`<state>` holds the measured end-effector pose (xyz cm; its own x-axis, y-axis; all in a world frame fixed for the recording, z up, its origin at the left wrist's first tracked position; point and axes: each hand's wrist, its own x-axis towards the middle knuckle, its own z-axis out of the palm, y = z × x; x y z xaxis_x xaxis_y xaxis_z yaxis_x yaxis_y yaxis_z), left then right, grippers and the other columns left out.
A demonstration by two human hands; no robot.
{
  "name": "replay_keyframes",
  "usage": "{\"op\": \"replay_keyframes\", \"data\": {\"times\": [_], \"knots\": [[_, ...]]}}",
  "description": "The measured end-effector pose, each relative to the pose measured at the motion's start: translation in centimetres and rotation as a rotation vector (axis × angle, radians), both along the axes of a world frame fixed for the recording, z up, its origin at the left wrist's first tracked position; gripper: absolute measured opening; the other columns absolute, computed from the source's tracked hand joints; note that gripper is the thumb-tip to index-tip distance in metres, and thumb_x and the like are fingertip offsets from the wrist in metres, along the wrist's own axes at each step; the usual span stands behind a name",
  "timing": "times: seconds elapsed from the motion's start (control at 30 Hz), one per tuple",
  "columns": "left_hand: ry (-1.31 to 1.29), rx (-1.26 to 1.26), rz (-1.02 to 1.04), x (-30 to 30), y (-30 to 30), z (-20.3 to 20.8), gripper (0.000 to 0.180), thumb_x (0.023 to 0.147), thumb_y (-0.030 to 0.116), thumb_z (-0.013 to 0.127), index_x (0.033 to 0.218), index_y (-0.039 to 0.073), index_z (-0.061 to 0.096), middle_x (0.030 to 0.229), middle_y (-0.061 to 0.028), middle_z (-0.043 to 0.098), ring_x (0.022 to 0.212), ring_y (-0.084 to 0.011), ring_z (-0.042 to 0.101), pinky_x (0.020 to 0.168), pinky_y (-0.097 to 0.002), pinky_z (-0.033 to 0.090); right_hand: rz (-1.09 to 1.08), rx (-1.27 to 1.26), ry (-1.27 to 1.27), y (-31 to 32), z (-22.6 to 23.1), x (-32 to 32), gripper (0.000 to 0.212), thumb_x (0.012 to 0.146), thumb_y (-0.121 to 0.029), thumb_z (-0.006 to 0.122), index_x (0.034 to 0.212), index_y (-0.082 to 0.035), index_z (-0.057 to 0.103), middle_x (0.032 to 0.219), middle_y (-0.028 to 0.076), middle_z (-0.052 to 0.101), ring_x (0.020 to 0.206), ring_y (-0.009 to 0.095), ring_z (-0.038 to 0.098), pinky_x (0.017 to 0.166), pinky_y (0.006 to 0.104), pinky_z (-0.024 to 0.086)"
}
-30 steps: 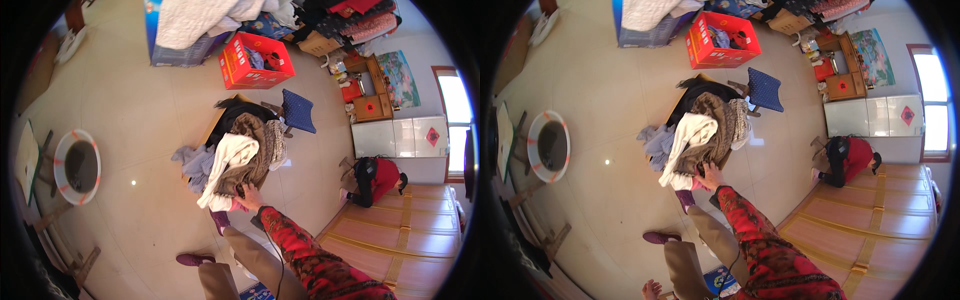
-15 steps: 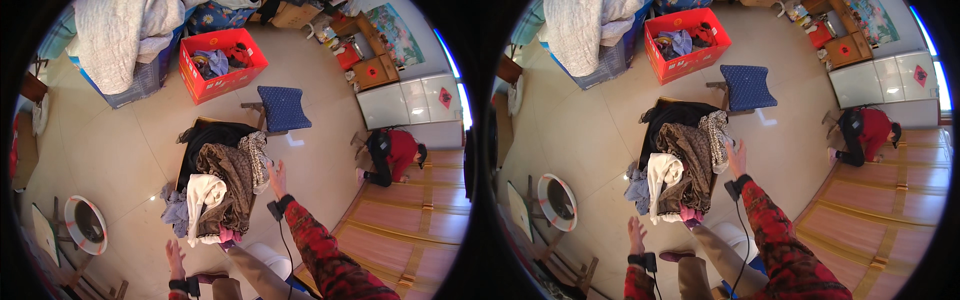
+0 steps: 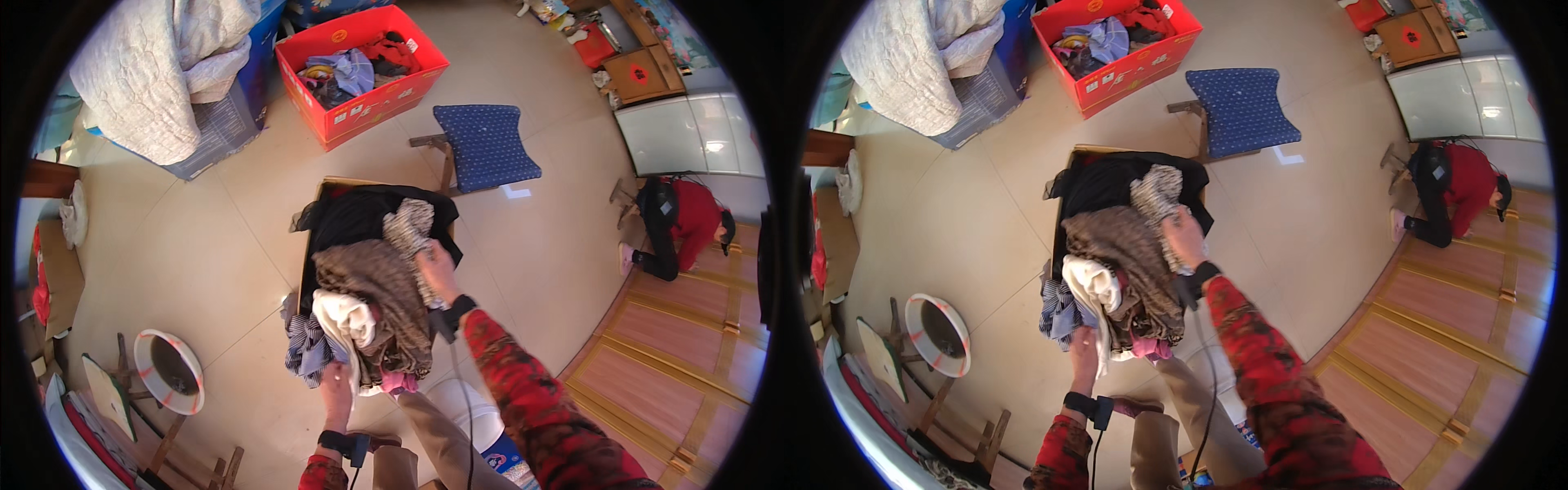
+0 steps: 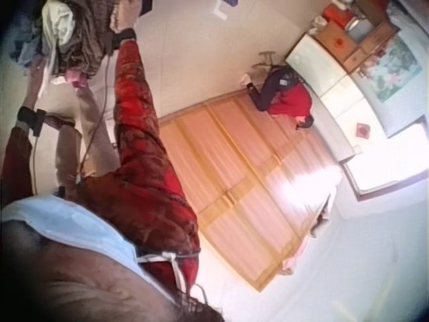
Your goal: The person hangs a black garment on a hanger and places it on a clothing rack. Then the person folds a leopard-print top and a pink-and-white top on the bed.
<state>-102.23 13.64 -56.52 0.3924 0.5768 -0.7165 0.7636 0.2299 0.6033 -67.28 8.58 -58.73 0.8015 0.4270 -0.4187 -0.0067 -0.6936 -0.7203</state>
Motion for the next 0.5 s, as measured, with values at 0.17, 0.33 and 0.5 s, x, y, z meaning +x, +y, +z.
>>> {"op": "replay_keyframes", "data": {"times": [0.17,0.33,0.5], "knots": [[0.132,0.171,0.82,-3.7,2.5,-2.0,0.051,0.09,0.024,0.062,0.133,0.003,0.043,0.118,-0.0122,0.056,0.112,-0.0288,0.051,0.096,-0.0377,0.041,-0.209,-0.036,-0.132,-6.5,-0.1,6.0,0.051,0.089,-0.042,0.06,0.115,0.002,0.059,0.096,0.018,0.065,0.086,0.028,0.063,0.08,0.0378,0.049],[0.117,-0.648,1.042,-4.5,-0.1,-3.5,0.042,0.085,0.04,0.067,0.11,0.009,0.053,0.101,-0.0039,0.058,0.096,-0.0185,0.056,0.079,-0.0362,0.048,-0.08,-0.068,0.125,-6.6,-5.0,8.4,0.048,0.085,-0.035,0.066,0.107,0.008,0.06,0.095,0.021,0.066,0.088,0.025,0.064,0.079,0.0366,0.049],[0.167,-0.597,1.065,-4.8,0.3,-6.8,0.02,0.082,0.027,0.065,0.09,0.011,0.056,0.078,-0.0001,0.057,0.066,-0.0158,0.056,0.056,-0.0325,0.044,-0.283,0.174,0.473,-6.4,-8.3,7.6,0.027,0.081,-0.014,0.069,0.095,0.009,0.063,0.085,0.012,0.067,0.072,0.016,0.06,0.062,0.0349,0.048]]}}
